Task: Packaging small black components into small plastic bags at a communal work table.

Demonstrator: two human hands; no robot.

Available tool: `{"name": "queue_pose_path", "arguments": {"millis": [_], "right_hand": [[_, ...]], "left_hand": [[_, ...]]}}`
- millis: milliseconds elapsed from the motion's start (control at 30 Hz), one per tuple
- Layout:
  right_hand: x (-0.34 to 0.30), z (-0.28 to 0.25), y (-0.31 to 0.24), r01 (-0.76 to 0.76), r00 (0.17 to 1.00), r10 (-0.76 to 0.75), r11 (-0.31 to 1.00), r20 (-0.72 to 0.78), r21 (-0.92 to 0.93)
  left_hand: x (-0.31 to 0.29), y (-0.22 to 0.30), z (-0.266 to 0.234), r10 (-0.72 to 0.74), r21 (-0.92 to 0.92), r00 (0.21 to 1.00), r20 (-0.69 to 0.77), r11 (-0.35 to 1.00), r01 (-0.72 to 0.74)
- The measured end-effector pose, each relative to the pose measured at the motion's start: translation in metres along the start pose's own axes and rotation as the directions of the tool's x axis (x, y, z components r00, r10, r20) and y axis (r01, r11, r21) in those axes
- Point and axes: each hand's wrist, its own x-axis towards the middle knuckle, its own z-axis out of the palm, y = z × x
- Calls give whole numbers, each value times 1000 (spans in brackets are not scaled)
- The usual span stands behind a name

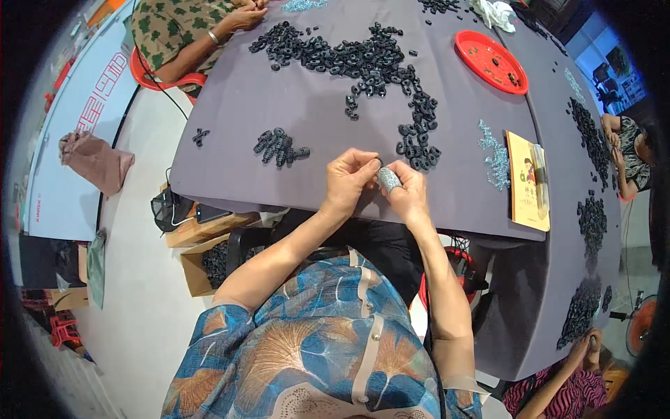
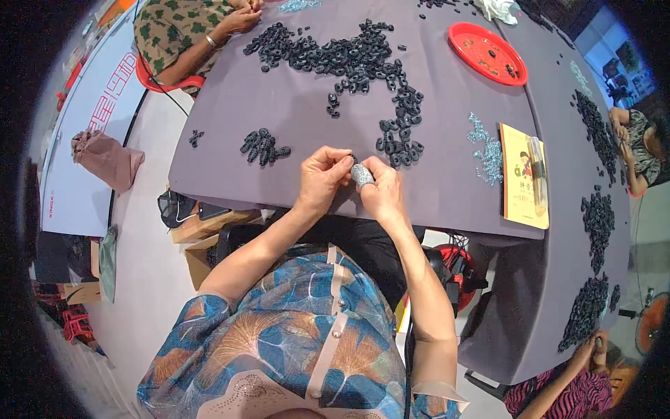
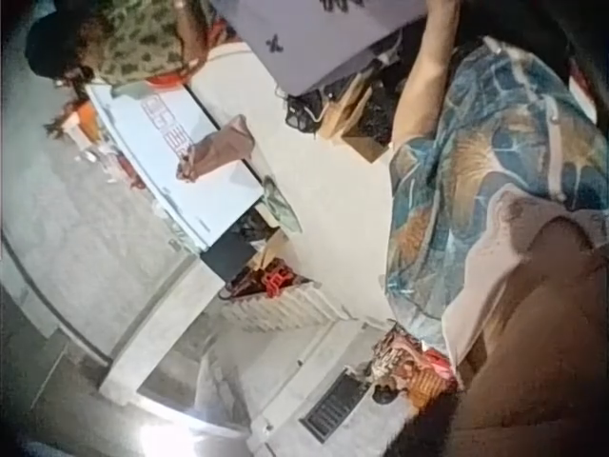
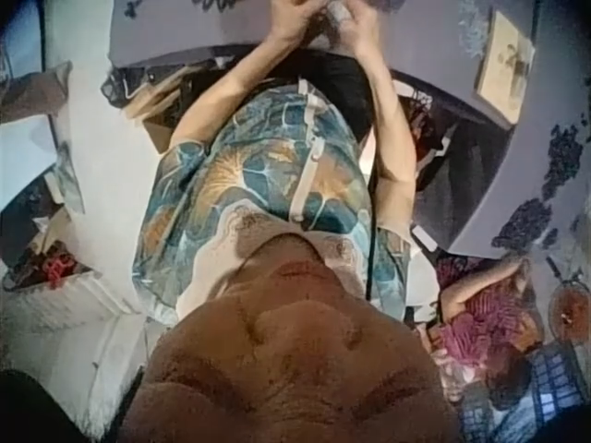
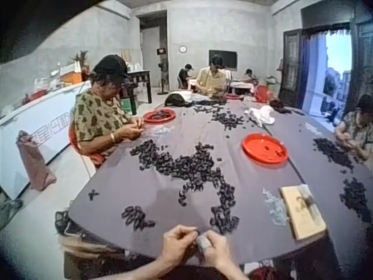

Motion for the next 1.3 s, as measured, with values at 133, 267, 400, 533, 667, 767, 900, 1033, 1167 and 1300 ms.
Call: {"name": "queue_pose_path", "arguments": {"millis": [133,267,400,533,667,767,900,1033,1167,1300], "right_hand": [[-3,0,-1,14,1000,-14,1000,-21,-25],[-8,1,-5,26,999,-26,1000,-25,-13],[-8,1,-4,76,997,-77,996,-28,-47],[-5,4,-5,34,999,-33,998,-12,58],[-5,5,4,84,995,-73,979,-65,188],[-7,0,-3,228,973,-230,948,-14,221],[-1,5,9,277,959,-282,920,-24,276],[-5,3,-1,318,948,-308,914,-78,254],[-7,-1,-4,263,965,-257,942,-57,209],[-11,-2,-5,219,976,-214,951,-44,219]], "left_hand": [[0,0,-2,32,14,999,27,999,-33],[0,1,-8,25,6,995,96,1000,-25],[-2,5,-5,44,79,994,98,995,-52],[4,4,-6,-44,-134,995,92,989,57],[1,8,-4,-139,-235,982,129,958,166],[0,13,-3,-126,-167,976,177,974,156],[4,12,-11,-163,-98,964,212,978,186],[2,16,-9,-195,-98,946,258,969,226],[4,14,-13,-212,-127,925,315,957,262],[1,14,-9,-213,-161,937,276,951,263]]}}
